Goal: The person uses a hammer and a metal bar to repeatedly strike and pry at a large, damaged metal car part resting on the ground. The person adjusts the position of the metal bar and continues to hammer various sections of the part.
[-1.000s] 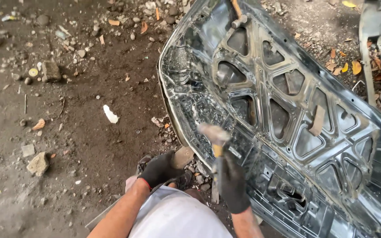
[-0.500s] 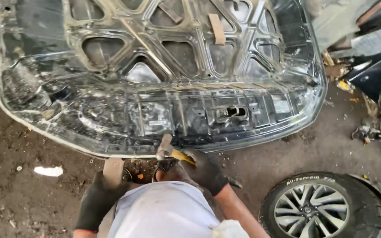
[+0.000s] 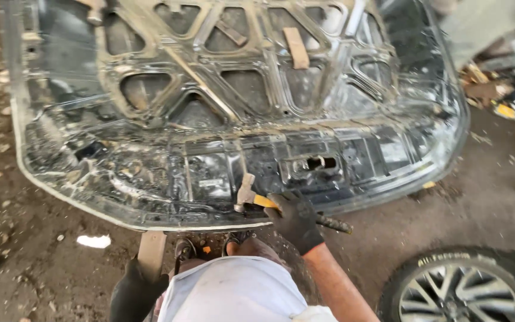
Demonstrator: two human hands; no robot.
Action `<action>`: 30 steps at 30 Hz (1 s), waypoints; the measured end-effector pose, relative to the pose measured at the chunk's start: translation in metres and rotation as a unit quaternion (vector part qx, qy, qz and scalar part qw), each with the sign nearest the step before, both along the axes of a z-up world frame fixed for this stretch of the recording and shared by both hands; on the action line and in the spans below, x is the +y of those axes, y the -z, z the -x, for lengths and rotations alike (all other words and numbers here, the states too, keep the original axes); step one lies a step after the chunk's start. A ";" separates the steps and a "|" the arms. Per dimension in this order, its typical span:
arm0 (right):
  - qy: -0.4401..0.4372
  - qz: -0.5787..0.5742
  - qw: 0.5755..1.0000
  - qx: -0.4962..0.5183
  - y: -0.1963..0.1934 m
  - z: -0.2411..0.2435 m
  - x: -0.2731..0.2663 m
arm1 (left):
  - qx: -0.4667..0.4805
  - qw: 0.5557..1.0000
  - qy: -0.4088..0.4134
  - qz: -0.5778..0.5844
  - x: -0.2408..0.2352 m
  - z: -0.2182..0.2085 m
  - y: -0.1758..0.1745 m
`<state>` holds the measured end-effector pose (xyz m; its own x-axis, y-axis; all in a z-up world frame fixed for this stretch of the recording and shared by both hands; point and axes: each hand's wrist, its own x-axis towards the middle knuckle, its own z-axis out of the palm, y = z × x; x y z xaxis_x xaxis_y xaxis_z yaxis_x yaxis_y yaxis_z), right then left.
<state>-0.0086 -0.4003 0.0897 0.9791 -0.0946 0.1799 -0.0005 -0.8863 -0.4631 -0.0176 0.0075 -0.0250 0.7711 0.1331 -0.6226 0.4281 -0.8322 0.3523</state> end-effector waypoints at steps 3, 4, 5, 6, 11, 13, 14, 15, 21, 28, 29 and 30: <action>-0.034 0.008 0.999 -0.032 0.004 -0.011 -0.010 | 0.003 1.000 -0.022 -0.003 -0.008 0.004 -0.014; -0.039 0.011 0.998 -0.044 0.007 -0.013 -0.013 | 0.008 0.999 -0.037 0.006 -0.010 0.010 -0.018; -0.044 0.014 0.997 -0.056 0.011 -0.016 -0.015 | 0.011 0.998 -0.052 0.016 -0.012 0.015 -0.023; -0.061 0.007 0.996 -0.058 0.009 -0.019 -0.013 | 0.009 0.998 -0.069 0.010 -0.014 0.019 -0.025; -0.050 0.016 0.997 -0.056 0.004 -0.025 -0.011 | -0.024 0.996 -0.085 0.016 -0.033 0.016 -0.074; -0.066 0.017 0.996 -0.063 0.012 -0.024 -0.014 | -0.037 0.996 -0.078 0.029 -0.031 0.020 -0.081; -0.059 0.026 0.995 -0.073 0.016 -0.023 -0.015 | -0.055 0.996 -0.048 0.049 -0.029 0.021 -0.083; -0.077 0.022 0.994 -0.072 0.021 -0.021 -0.015 | -0.055 0.995 -0.066 0.045 -0.029 0.024 -0.089; -0.044 0.055 0.995 -0.065 0.037 -0.021 -0.016 | -0.068 0.996 -0.017 0.063 -0.011 0.017 -0.088; -0.024 0.115 0.990 -0.084 0.006 0.000 0.038 | -0.078 0.989 0.014 0.121 -0.003 -0.002 -0.070; -0.050 0.087 0.989 -0.105 0.001 0.003 0.052 | -0.089 0.989 0.005 0.117 -0.001 -0.003 -0.069; -0.052 0.089 0.989 -0.105 0.005 0.013 0.068 | -0.090 0.989 0.003 0.119 0.004 -0.004 -0.068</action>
